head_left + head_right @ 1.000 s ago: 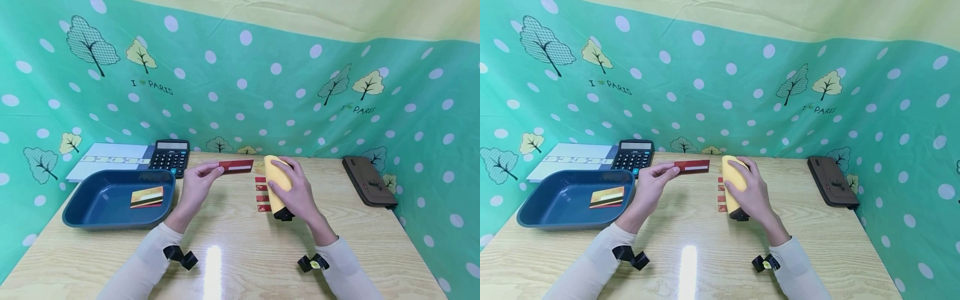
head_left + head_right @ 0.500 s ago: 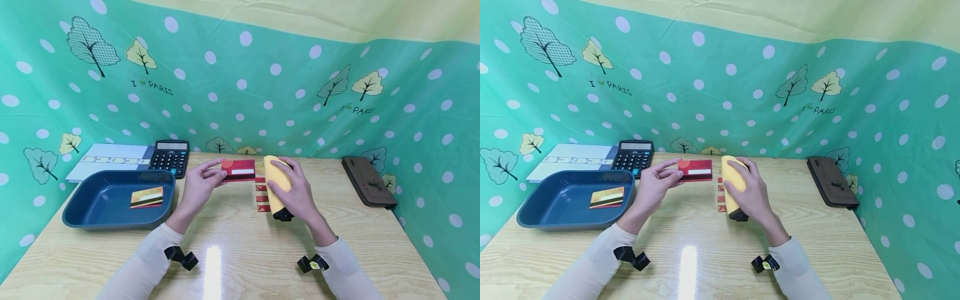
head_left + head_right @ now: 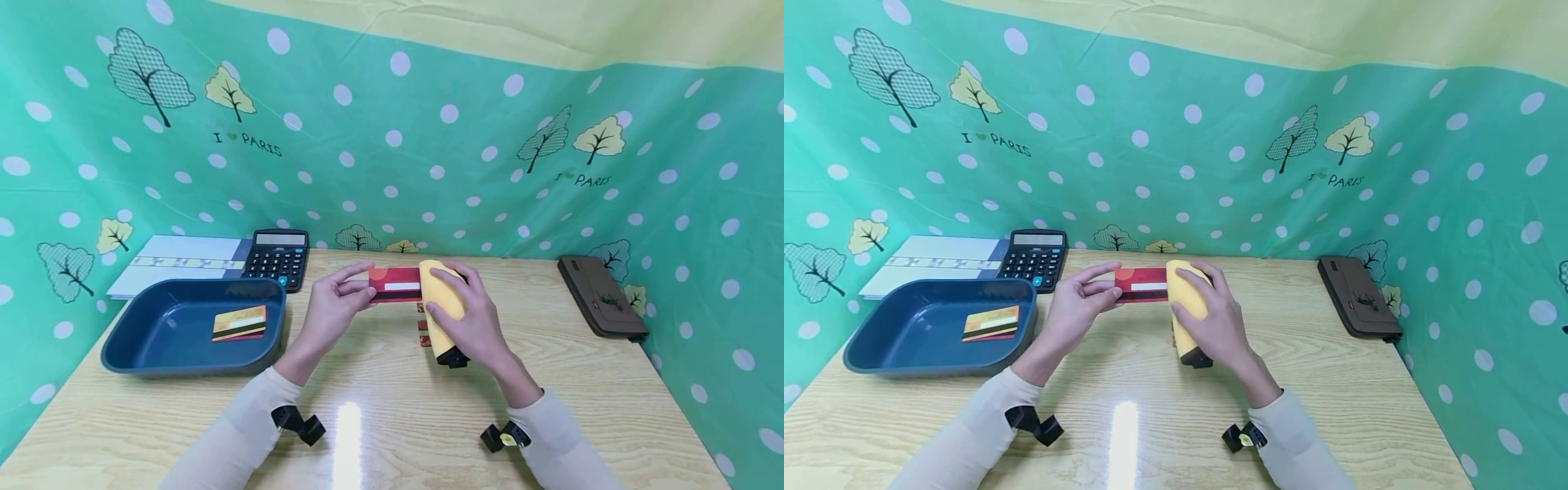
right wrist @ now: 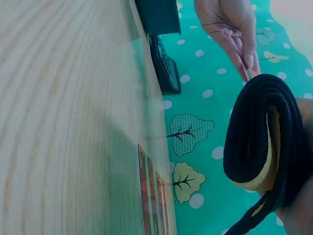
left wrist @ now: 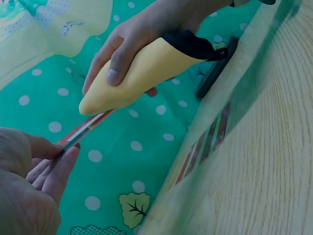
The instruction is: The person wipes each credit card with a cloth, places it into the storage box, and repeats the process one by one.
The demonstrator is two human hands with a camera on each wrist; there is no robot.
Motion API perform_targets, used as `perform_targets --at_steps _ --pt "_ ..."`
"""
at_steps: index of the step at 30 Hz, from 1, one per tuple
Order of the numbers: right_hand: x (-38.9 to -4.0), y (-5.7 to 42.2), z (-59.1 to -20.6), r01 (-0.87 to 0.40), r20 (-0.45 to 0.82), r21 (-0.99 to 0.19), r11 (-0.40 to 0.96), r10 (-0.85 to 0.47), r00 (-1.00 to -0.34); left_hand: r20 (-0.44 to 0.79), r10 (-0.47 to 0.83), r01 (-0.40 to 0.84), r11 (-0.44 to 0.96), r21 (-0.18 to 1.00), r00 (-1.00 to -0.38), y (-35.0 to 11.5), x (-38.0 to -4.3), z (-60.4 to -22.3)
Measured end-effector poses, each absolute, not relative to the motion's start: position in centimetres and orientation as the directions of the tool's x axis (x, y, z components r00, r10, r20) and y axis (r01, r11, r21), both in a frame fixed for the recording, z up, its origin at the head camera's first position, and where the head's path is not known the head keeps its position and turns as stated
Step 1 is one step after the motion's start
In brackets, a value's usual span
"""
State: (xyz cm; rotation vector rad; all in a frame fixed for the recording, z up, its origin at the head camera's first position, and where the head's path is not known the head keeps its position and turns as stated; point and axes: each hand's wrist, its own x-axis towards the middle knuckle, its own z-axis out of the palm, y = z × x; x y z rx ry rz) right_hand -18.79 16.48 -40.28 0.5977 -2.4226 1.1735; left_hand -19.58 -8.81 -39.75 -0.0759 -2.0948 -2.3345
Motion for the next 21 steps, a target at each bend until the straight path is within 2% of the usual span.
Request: perform_targets --at_steps 21 --pt "-18.5 15.1 -41.7 -0.563 0.524 -0.584 0.585 -0.258 -0.812 0.036 0.065 0.028 -0.120 0.992 -0.997 -8.0 -19.3 -40.4"
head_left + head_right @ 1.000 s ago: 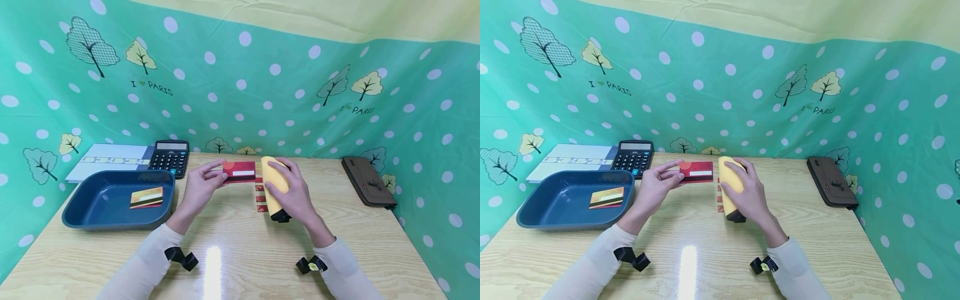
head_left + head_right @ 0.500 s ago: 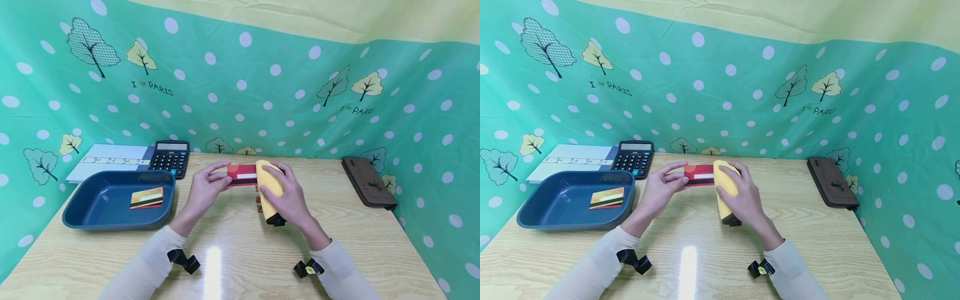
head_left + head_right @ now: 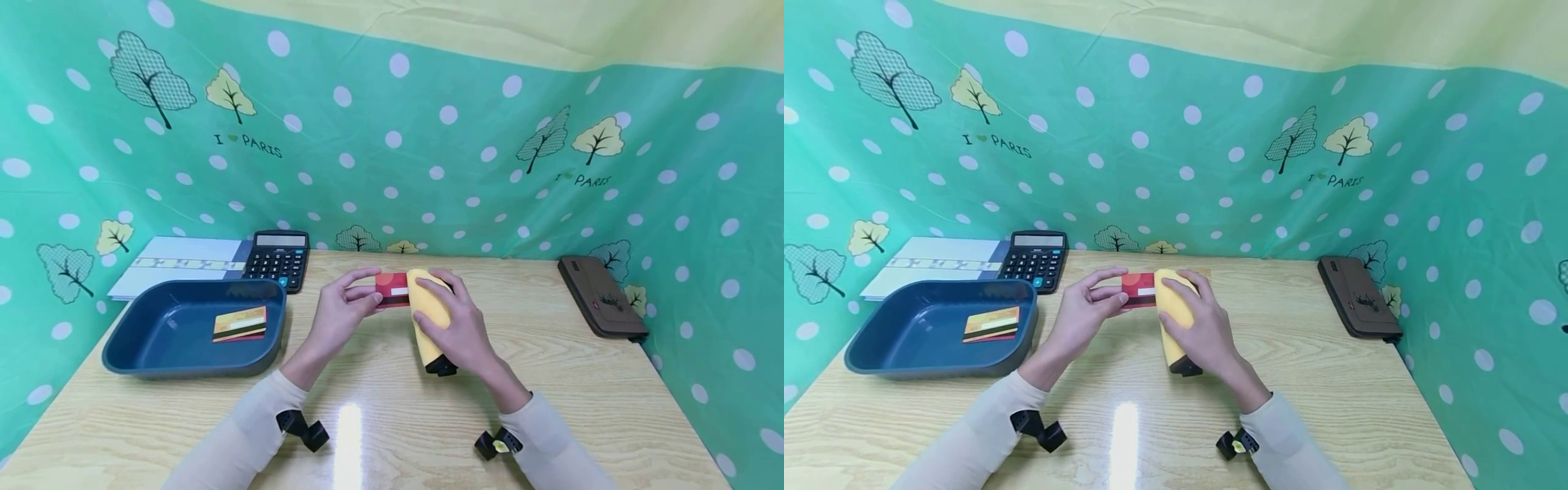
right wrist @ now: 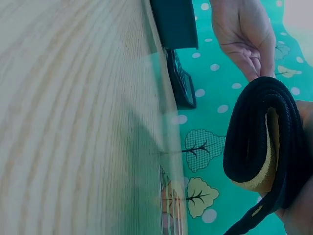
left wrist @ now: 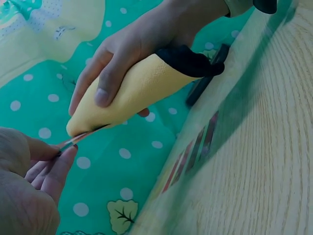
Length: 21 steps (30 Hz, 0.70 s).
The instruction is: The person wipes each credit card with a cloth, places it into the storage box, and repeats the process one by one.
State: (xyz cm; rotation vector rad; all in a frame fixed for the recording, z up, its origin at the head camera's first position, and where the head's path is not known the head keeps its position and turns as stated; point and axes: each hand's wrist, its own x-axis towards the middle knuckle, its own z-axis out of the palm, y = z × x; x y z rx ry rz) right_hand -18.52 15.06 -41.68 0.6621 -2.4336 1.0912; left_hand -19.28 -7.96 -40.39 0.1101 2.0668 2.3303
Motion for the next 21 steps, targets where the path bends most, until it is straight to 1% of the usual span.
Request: perform_targets --at_steps 5,12,21 --pt "-18.4 14.8 -41.7 -0.575 0.537 -0.575 0.582 -0.261 -0.802 0.035 0.077 0.024 -0.133 0.991 -0.996 -7.8 -19.1 -40.4" --pt "-17.8 14.4 -41.4 -0.575 0.528 -0.586 0.571 -0.270 -0.805 0.043 0.115 0.026 -0.144 0.989 -0.992 -7.4 -18.9 -40.5" --pt "-17.2 13.7 -41.3 -0.605 0.542 -0.575 0.551 -0.297 -0.786 0.039 0.157 0.013 -0.164 0.986 -0.987 -7.0 -18.5 -40.5"
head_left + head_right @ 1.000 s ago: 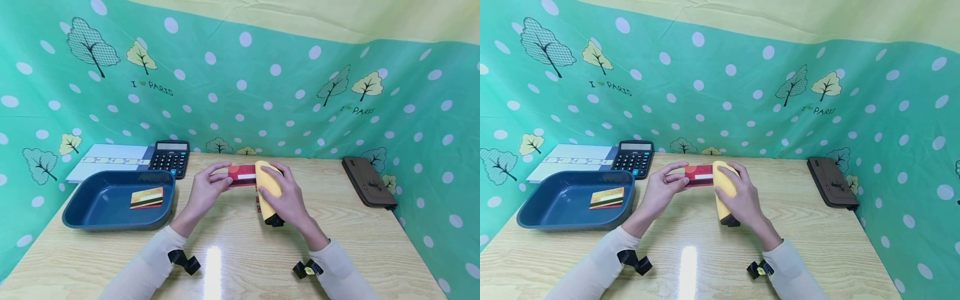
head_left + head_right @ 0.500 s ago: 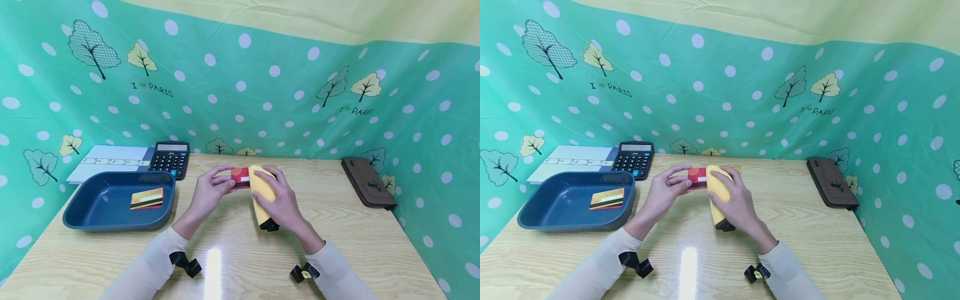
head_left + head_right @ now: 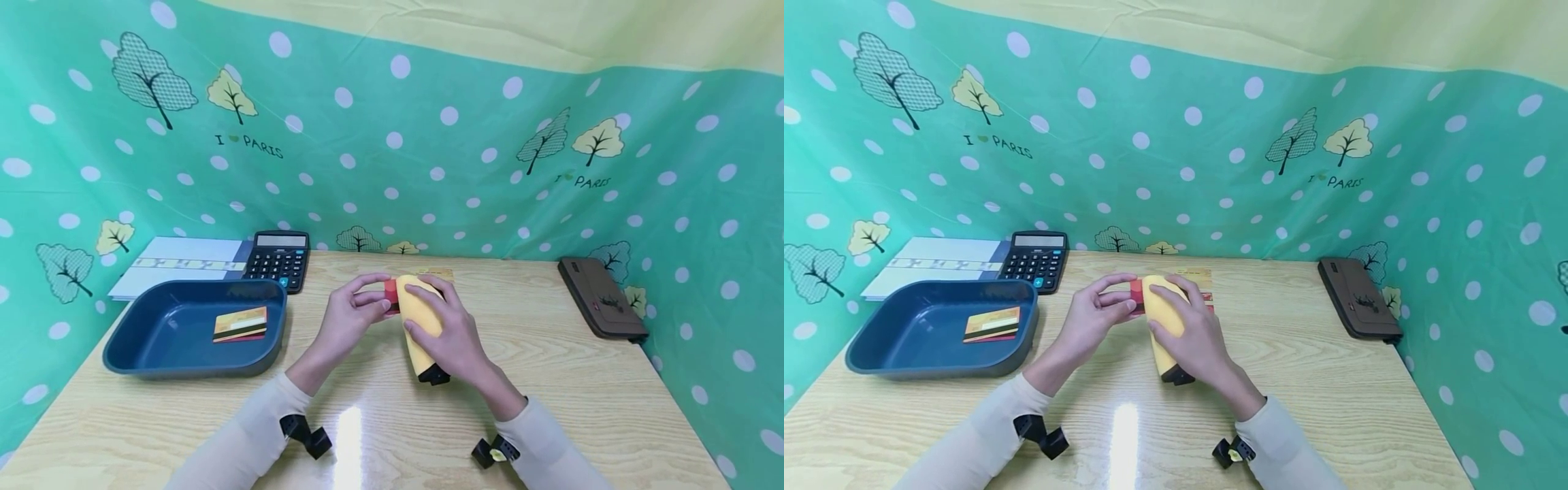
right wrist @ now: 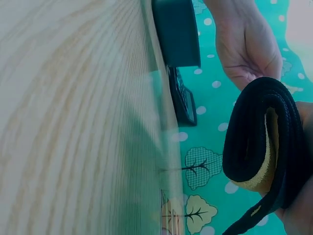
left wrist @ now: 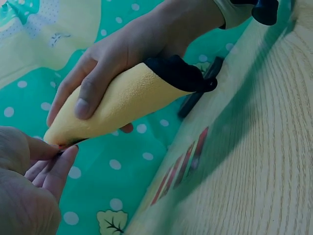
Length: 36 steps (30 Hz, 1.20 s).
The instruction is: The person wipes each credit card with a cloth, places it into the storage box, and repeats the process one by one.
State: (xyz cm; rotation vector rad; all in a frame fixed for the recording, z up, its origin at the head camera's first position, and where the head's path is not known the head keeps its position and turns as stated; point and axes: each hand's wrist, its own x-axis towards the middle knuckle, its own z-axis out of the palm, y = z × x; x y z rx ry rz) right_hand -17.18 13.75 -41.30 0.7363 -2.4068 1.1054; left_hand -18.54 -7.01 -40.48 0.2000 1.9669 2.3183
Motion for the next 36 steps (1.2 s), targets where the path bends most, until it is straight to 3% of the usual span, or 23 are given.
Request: perform_targets --at_steps 19,36 --pt "-17.4 13.9 -41.2 -0.605 0.549 -0.513 0.608 -0.309 -0.776 0.018 0.143 -0.002 -0.142 0.990 -0.990 -7.1 -18.6 -40.5" --pt "-19.5 16.8 -41.5 -0.502 0.514 -0.569 0.651 -0.194 -0.835 -0.005 0.104 -0.014 -0.087 0.996 -0.995 -8.3 -18.6 -39.7"
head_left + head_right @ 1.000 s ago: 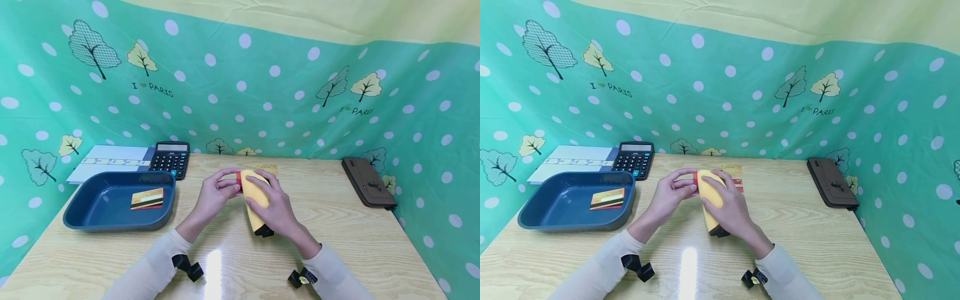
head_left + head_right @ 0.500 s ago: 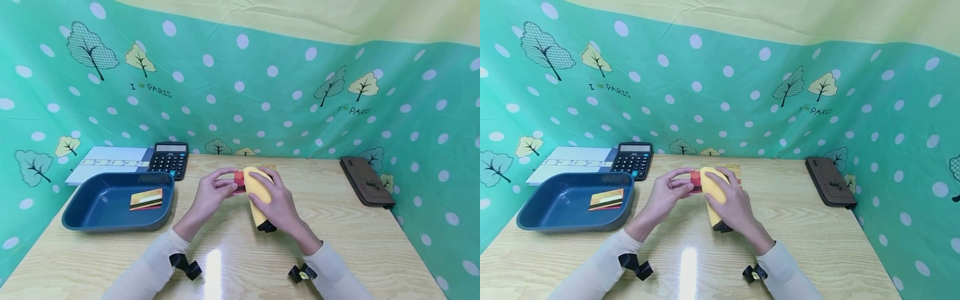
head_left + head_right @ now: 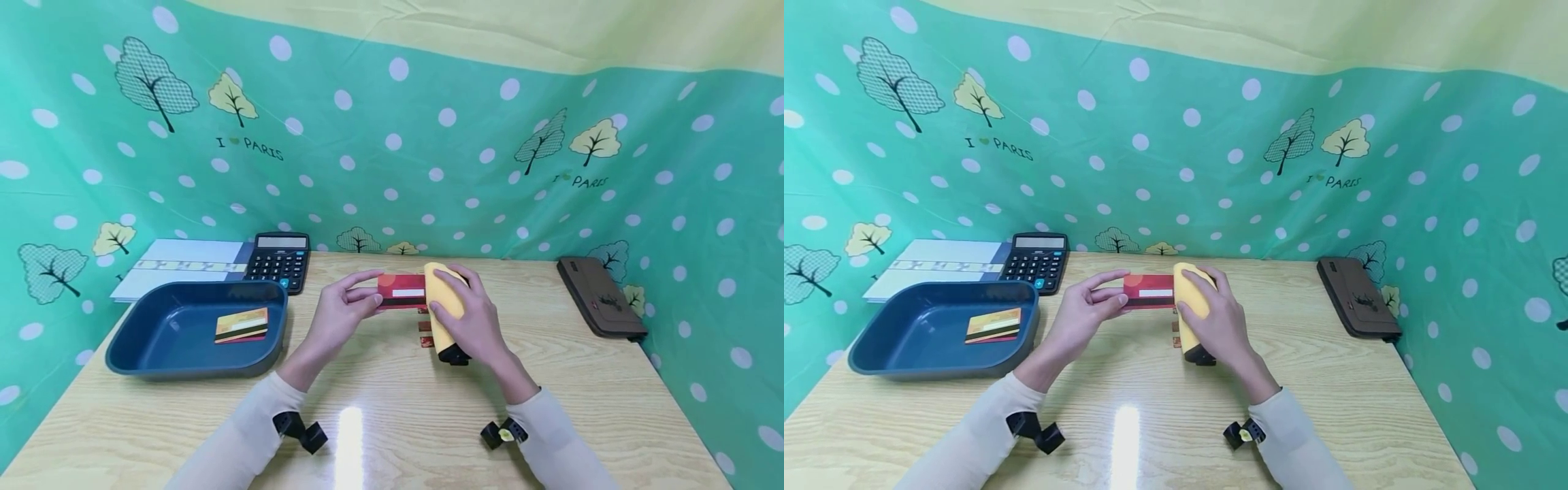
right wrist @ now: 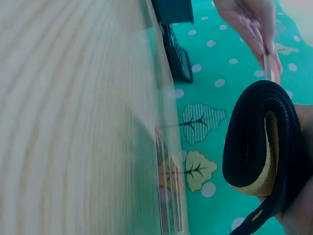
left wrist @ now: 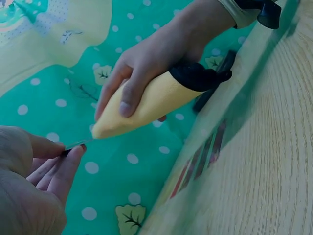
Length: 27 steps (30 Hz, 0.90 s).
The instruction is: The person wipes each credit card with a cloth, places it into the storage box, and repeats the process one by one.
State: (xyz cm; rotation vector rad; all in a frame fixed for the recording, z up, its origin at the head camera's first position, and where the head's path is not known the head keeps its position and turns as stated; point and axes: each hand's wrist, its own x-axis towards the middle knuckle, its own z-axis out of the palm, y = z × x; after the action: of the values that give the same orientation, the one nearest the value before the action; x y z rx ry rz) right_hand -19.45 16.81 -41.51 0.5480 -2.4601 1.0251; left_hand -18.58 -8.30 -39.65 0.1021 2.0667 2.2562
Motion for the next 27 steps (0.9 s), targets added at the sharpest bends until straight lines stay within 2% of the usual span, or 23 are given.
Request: perform_targets --at_steps 6,12,17,27 --pt "-20.0 17.7 -41.2 -0.507 0.521 -0.577 0.640 -0.190 -0.832 0.000 0.121 -0.007 -0.057 0.998 -0.993 -10.3 -18.4 -38.8" --pt "-20.2 18.0 -40.8 -0.497 0.516 -0.582 0.643 -0.181 -0.838 0.022 0.081 0.022 -0.003 1.000 -0.996 -14.1 -18.4 -37.7" --pt "-20.1 18.3 -40.7 -0.478 0.494 -0.593 0.648 -0.175 -0.851 0.050 0.058 0.049 -0.020 0.999 -0.997 -17.5 -17.8 -37.2" --pt "-20.1 18.3 -40.7 -0.480 0.482 -0.606 0.634 -0.188 -0.856 -0.014 -0.011 -0.015 0.056 0.998 -1.000 -24.4 -15.7 -36.7"
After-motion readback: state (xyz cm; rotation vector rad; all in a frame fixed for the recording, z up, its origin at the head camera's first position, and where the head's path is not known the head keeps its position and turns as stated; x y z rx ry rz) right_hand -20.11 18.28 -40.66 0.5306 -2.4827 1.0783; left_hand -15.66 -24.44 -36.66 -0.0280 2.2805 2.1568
